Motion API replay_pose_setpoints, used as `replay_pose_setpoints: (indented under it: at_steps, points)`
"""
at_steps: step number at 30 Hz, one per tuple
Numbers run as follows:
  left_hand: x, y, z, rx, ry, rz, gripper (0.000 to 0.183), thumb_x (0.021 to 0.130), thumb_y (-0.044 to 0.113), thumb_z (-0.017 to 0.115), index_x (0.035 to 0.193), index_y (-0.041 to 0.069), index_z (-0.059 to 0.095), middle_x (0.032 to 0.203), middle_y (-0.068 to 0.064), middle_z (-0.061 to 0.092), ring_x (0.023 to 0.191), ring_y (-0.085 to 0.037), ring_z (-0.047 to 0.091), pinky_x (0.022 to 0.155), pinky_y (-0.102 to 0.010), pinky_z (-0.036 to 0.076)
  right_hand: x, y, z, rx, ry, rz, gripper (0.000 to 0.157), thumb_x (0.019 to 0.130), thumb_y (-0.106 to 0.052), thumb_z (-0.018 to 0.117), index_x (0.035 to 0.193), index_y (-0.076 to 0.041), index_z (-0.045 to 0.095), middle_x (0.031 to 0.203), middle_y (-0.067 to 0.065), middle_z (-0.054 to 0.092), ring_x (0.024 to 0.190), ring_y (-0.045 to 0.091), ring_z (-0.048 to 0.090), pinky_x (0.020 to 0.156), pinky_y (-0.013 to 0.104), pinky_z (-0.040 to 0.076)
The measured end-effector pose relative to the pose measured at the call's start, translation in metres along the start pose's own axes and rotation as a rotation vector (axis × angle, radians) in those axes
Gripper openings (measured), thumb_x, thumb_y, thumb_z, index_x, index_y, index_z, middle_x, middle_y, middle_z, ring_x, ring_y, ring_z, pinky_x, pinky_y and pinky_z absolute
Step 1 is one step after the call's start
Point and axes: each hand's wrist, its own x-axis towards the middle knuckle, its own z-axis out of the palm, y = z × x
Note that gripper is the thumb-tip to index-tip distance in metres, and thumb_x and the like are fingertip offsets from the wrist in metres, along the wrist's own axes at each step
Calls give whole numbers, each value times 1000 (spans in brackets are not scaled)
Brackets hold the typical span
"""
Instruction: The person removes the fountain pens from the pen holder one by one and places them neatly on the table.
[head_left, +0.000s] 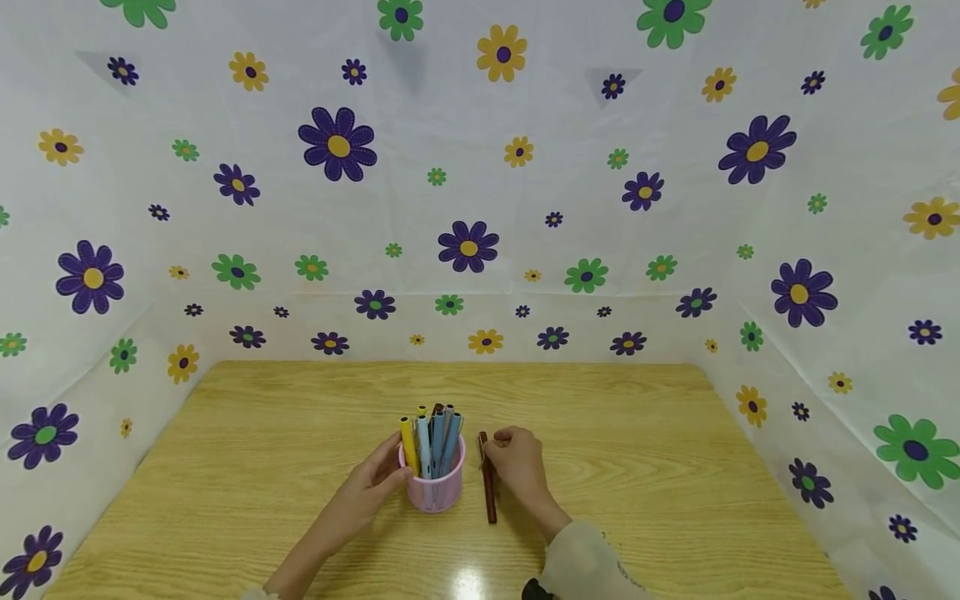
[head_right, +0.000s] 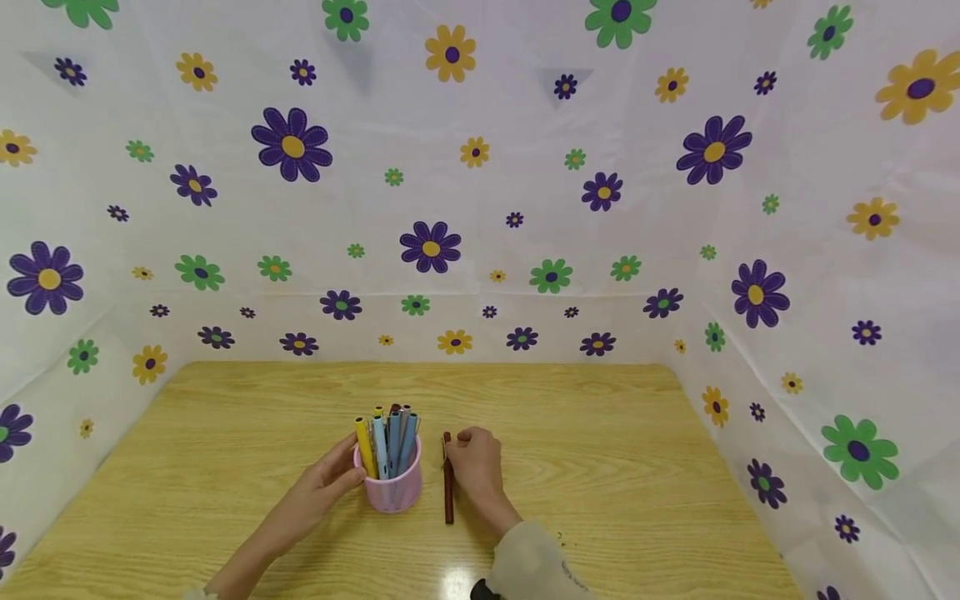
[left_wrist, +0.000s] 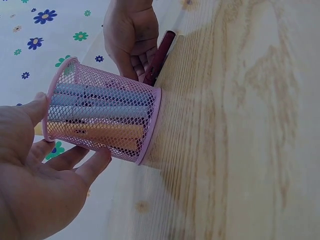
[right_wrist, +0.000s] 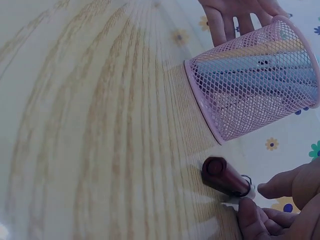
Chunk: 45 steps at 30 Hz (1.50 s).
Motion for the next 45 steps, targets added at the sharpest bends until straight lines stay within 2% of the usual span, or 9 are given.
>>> replay_pose_setpoints:
  at_steps: [5,10,20,27,33,36,38,43,45]
  points:
    - [0,1,0,7,1,-1,59,94,29,56,146,24,28,140,-10,42,125,-26,42,102,-37,37,-1,-1,-2,-17,-6,-7,23,80,-6,65,97,8,66,80,11,68,66,15,64,54,26,54]
    - [0,2,-1,6,-1,0,59,94,30,56,146,24,28,140,-11,41,126,-26,41,102,-36,37,-2,-1,-3,10,-23,-10,24,80,-4,63,100,9,65,80,10,68,64,14,63,53,25,54]
    - [1,1,0,10,4,0,59,94,28,56,146,25,29,141,-9,40,127,-25,41,102,-36,37,-5,-11,-5,-28,44,-5,21,79,-10,63,96,1,69,77,4,64,68,13,58,55,25,51]
    - [0,1,0,9,13,-5,60,93,31,57,146,26,29,141,-8,41,126,-25,42,102,-37,37,-10,-30,-14,128,37,-10,21,86,-15,62,100,-1,68,75,5,63,61,20,63,47,27,51]
    - [0,1,0,1,12,-2,60,93,30,57,146,26,30,141,-8,41,126,-25,41,102,-37,37,-14,-47,-22,243,38,-49,20,88,-15,61,102,-2,67,81,7,65,71,22,64,59,36,57]
    - [0,2,0,-2,13,-4,60,93,30,58,146,26,30,140,-8,42,126,-24,42,101,-36,38,-16,-52,-25,280,30,-73,20,88,-16,61,102,-3,68,83,6,65,71,16,62,60,33,57]
    - [-2,6,1,-4,18,-9,60,93,28,58,146,24,30,140,-8,42,125,-25,42,101,-36,38,-22,-65,-31,306,14,-71,20,89,-15,62,102,-2,67,84,8,65,72,16,63,60,31,56]
    - [-3,9,1,-10,20,-16,59,94,23,57,146,22,30,140,-10,42,125,-26,43,101,-35,39,-24,-72,-32,368,-8,-58,25,88,-21,65,105,-3,66,90,11,66,75,17,63,62,28,56]
    - [-2,5,1,-9,17,-10,59,93,24,57,146,23,30,140,-9,42,125,-26,43,101,-34,39,-22,-68,-29,385,-13,-68,26,87,-22,66,105,-3,66,92,12,66,75,16,63,62,28,56]
